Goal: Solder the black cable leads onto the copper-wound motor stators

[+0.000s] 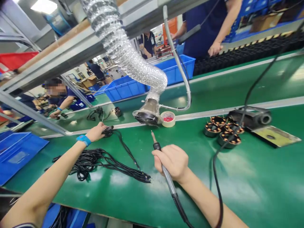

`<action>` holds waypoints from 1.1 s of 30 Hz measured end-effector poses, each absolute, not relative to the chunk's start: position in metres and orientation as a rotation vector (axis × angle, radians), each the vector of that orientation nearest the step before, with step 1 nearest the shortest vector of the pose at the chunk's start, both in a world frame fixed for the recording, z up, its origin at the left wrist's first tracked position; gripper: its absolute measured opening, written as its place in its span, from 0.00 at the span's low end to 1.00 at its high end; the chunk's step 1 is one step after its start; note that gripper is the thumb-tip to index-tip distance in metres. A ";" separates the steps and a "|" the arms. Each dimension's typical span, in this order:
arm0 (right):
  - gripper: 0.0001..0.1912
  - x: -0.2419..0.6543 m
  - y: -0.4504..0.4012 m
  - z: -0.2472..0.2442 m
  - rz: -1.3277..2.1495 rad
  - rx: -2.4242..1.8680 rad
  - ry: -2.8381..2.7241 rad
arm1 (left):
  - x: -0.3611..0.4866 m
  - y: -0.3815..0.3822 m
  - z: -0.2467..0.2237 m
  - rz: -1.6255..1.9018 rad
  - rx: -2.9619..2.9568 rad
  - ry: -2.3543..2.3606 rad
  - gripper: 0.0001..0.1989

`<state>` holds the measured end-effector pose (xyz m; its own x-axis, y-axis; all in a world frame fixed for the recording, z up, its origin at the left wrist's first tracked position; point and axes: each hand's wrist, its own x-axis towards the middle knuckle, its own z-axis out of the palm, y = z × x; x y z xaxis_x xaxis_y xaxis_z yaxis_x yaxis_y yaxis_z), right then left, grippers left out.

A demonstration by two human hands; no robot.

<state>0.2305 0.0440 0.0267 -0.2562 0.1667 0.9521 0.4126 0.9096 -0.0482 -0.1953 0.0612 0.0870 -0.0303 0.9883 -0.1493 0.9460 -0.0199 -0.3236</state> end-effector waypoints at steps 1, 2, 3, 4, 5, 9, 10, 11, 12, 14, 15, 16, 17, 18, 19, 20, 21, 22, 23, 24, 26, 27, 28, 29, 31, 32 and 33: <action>0.08 0.231 0.044 0.027 -0.252 -0.438 -1.837 | -0.180 0.059 0.082 0.474 -2.190 -2.052 0.23; 0.08 0.231 0.043 0.027 -0.257 -0.445 -1.839 | -0.164 0.055 0.077 0.428 -2.322 -1.980 0.22; 0.08 0.231 0.043 0.028 -0.260 -0.452 -1.840 | -0.147 0.050 0.071 0.371 -2.485 -1.893 0.21; 0.08 0.231 0.042 0.029 -0.261 -0.459 -1.839 | -0.130 0.045 0.065 0.303 -2.663 -1.801 0.21; 0.08 0.232 0.042 0.030 -0.262 -0.464 -1.839 | -0.114 0.040 0.058 0.228 -2.821 -1.726 0.21; 0.07 0.234 0.041 0.032 -0.293 -0.479 -1.825 | -0.065 0.025 0.030 -0.106 -3.134 -1.619 0.12; 0.07 0.234 0.042 0.032 -0.309 -0.483 -1.820 | -0.057 0.024 0.026 -0.184 -3.151 -1.622 0.11; 0.07 0.235 0.042 0.033 -0.326 -0.489 -1.812 | -0.051 0.024 0.023 -0.250 -3.156 -1.629 0.12; 0.07 0.236 0.043 0.033 -0.341 -0.498 -1.803 | -0.045 0.026 0.021 -0.307 -3.153 -1.636 0.12; 0.06 0.239 0.045 0.036 -0.357 -0.520 -1.772 | -0.036 0.029 0.022 -0.409 -3.144 -1.643 0.12; 0.07 0.240 0.046 0.037 -0.360 -0.537 -1.754 | -0.032 0.031 0.023 -0.457 -3.138 -1.644 0.12; 0.07 0.242 0.046 0.039 -0.362 -0.558 -1.736 | -0.028 0.033 0.025 -0.502 -3.132 -1.643 0.12; 0.07 0.245 0.045 0.041 -0.370 -0.578 -1.724 | -0.025 0.035 0.026 -0.539 -3.129 -1.641 0.12; 0.07 0.249 0.044 0.043 -0.387 -0.594 -1.723 | -0.022 0.036 0.028 -0.565 -3.130 -1.636 0.12; 0.07 0.254 0.042 0.045 -0.417 -0.605 -1.733 | -0.019 0.036 0.028 -0.570 -3.139 -1.624 0.12; 0.07 0.260 0.039 0.048 -0.457 -0.612 -1.753 | -0.017 0.036 0.027 -0.552 -3.160 -1.603 0.12; 0.06 0.268 0.036 0.050 -0.505 -0.616 -1.780 | -0.016 0.036 0.026 -0.521 -3.189 -1.571 0.13; 0.06 0.277 0.033 0.053 -0.553 -0.622 -1.809 | -0.015 0.034 0.023 -0.485 -3.221 -1.537 0.13; 0.06 0.288 0.030 0.055 -0.599 -0.632 -1.840 | -0.014 0.033 0.020 -0.451 -3.248 -1.506 0.14; 0.06 0.299 0.027 0.057 -0.640 -0.648 -1.868 | -0.014 0.031 0.017 -0.425 -3.268 -1.482 0.14; 0.07 0.323 0.022 0.058 -0.709 -0.707 -1.917 | -0.015 0.027 0.011 -0.393 -3.268 -1.492 0.14; 0.07 0.334 0.022 0.058 -0.738 -0.759 -1.936 | -0.015 0.024 0.008 -0.382 -3.249 -1.520 0.14; 0.07 0.344 0.022 0.056 -0.763 -0.831 -1.949 | -0.015 0.022 0.007 -0.370 -3.229 -1.551 0.15; 0.07 0.354 0.024 0.054 -0.779 -0.920 -1.955 | -0.014 0.019 0.007 -0.361 -3.215 -1.581 0.15; 0.09 0.367 0.032 0.046 -0.756 -1.124 -1.974 | -0.010 0.015 0.009 -0.359 -3.213 -1.641 0.16; 0.12 0.371 0.038 0.041 -0.712 -1.225 -1.989 | -0.007 0.013 0.011 -0.363 -3.226 -1.670 0.16; 0.15 0.374 0.044 0.035 -0.640 -1.322 -2.009 | -0.004 0.012 0.013 -0.365 -3.241 -1.700 0.17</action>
